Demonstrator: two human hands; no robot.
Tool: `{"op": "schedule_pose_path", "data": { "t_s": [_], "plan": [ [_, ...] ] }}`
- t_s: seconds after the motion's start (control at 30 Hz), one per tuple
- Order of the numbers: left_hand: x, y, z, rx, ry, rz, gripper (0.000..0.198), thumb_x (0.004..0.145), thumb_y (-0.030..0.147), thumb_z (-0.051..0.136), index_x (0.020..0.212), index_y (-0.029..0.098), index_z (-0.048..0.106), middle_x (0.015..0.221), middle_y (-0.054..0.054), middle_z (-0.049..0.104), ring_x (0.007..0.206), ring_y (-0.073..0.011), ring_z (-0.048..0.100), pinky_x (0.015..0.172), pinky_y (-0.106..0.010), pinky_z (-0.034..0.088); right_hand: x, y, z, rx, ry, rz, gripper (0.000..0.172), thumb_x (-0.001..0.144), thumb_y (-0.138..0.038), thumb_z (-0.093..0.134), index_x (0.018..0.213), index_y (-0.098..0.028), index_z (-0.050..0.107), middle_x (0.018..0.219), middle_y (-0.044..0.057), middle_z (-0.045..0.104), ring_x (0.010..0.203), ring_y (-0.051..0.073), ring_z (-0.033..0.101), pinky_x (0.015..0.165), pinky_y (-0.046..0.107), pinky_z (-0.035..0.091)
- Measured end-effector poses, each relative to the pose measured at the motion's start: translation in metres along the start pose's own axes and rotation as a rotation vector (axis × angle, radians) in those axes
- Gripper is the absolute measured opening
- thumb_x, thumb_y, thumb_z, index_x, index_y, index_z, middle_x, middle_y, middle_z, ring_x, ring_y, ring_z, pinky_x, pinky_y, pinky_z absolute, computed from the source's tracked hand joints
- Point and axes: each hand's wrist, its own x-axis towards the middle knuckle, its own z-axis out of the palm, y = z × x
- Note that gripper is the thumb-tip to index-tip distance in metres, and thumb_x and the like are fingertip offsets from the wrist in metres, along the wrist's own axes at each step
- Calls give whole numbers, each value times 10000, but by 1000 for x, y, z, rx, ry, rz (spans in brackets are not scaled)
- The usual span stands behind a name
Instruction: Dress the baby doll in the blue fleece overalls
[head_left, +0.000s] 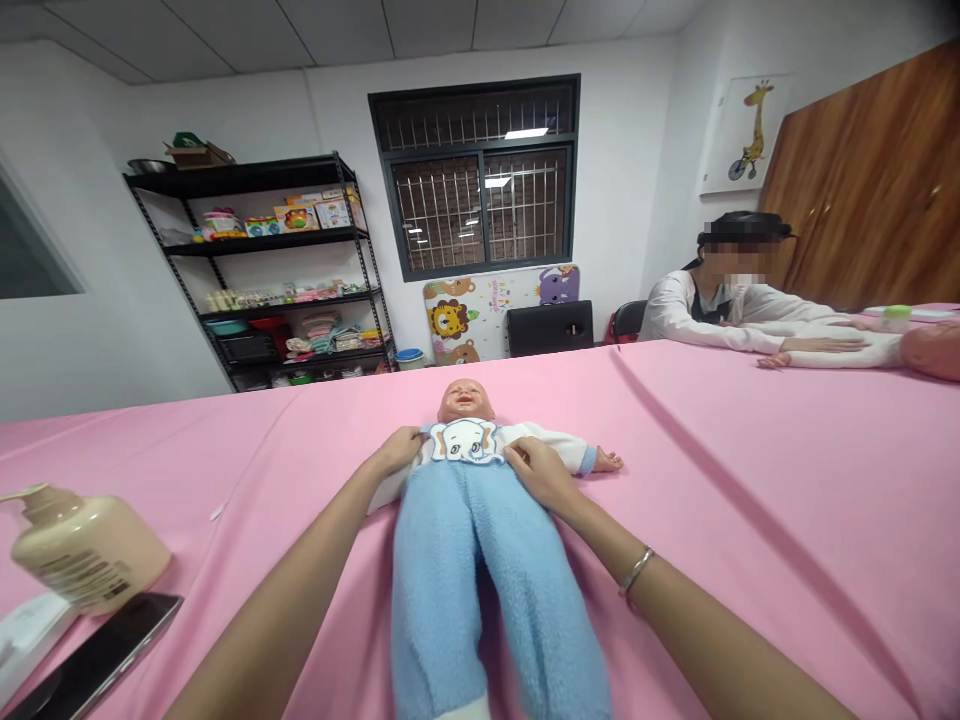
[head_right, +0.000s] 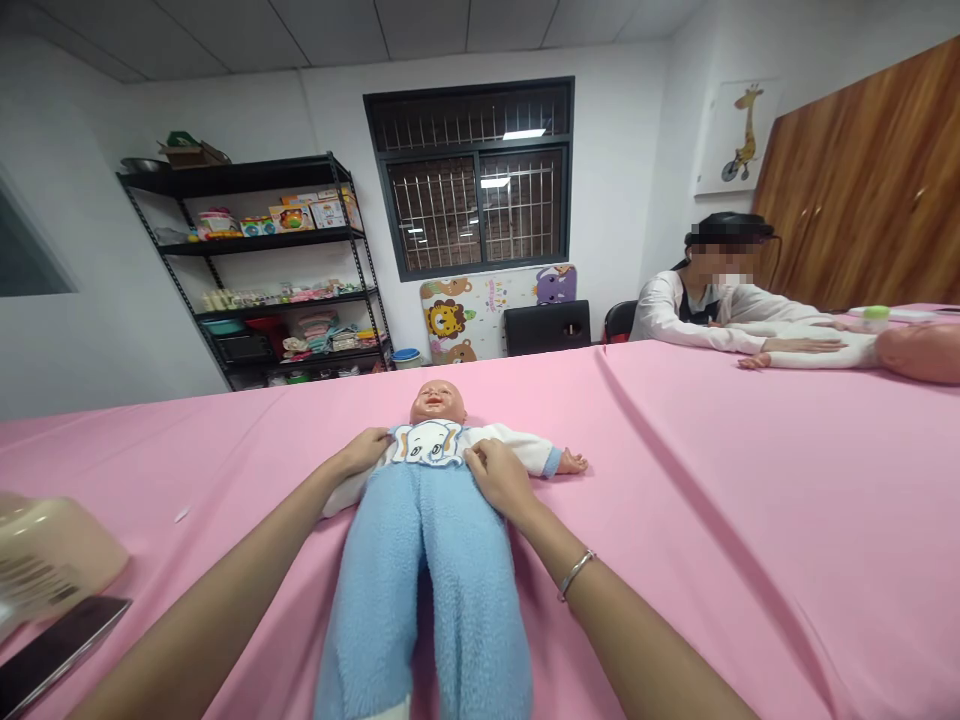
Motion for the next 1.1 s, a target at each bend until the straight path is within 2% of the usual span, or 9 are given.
{"op": "schedule_pose_path", "data": {
  "t_s": [0.1, 0.17, 0.3, 0.4, 0.5, 0.67, 0.77, 0.87, 1.1],
  "plan": [
    [-26, 5, 2, -149, 269, 23, 309, 809, 188, 339, 973, 132, 595, 1016, -68, 629, 940, -182, 561, 814, -258, 420, 2, 4, -9, -31, -72, 66, 382, 845, -449, 405, 598, -161, 449, 563, -11, 459, 543, 115, 397, 530, 257, 243],
    [-47, 10, 7, -256, 393, 26, 289, 839, 272, 346, 949, 142, 580, 903, -59, 633, 850, -189, 570, 759, -274, 425, 3, 7, -20, 23, -237, 93, 476, 832, -532, 394, 526, -172, 338, 503, -39, 315, 488, 89, 277, 497, 255, 188],
    [-78, 19, 14, -282, 145, 50, 421, 854, 491, 353, 679, 169, 561, 663, -21, 593, 661, -204, 538, 635, -288, 392, 4, 10, -44, 361, -561, 120, 505, 740, -591, 538, 553, -169, 335, 566, -44, 292, 526, 79, 243, 499, 230, 206],
    [-83, 20, 11, -497, -9, 30, 444, 832, 527, 398, 695, 156, 600, 721, -38, 624, 732, -219, 549, 693, -296, 396, 4, 16, -47, 687, -457, 249, 441, 718, -594, 571, 707, -165, 469, 671, -15, 419, 606, 103, 370, 570, 227, 309],
    [-80, 15, 8, -889, -85, -4, 373, 770, 500, 540, 800, 138, 624, 797, -43, 629, 789, -203, 546, 710, -277, 411, 5, 25, -32, 663, -267, 292, 461, 719, -618, 548, 755, -161, 501, 677, -13, 443, 606, 107, 380, 564, 231, 307],
    [-77, 6, 14, -1258, 58, -80, 369, 691, 393, 678, 969, 166, 593, 796, -10, 604, 686, -124, 538, 637, -219, 416, 4, 30, -14, 542, -218, 243, 472, 693, -615, 573, 650, -163, 447, 603, -42, 374, 554, 88, 311, 514, 224, 239],
    [-75, 2, 17, -1172, 118, -107, 432, 662, 375, 697, 1025, 173, 579, 885, -30, 616, 760, -148, 556, 667, -235, 428, 5, 31, -17, 674, -125, 264, 444, 716, -609, 547, 708, -178, 441, 623, -45, 378, 562, 92, 329, 526, 222, 269],
    [-72, -2, 21, -911, 85, -3, 399, 658, 373, 687, 974, 147, 596, 978, -63, 613, 893, -195, 551, 767, -274, 422, 6, 36, -17, 433, -96, 201, 453, 712, -604, 543, 660, -170, 426, 599, -41, 357, 554, 94, 309, 520, 232, 245],
    [-76, -12, 21, -356, 34, 51, 355, 794, 456, 463, 596, 163, 494, 589, 14, 482, 577, -151, 440, 535, -265, 326, 6, 43, -21, 166, -394, 99, 496, 808, -609, 380, 609, -159, 437, 590, -31, 393, 573, 104, 327, 556, 249, 276]
  ]
}}
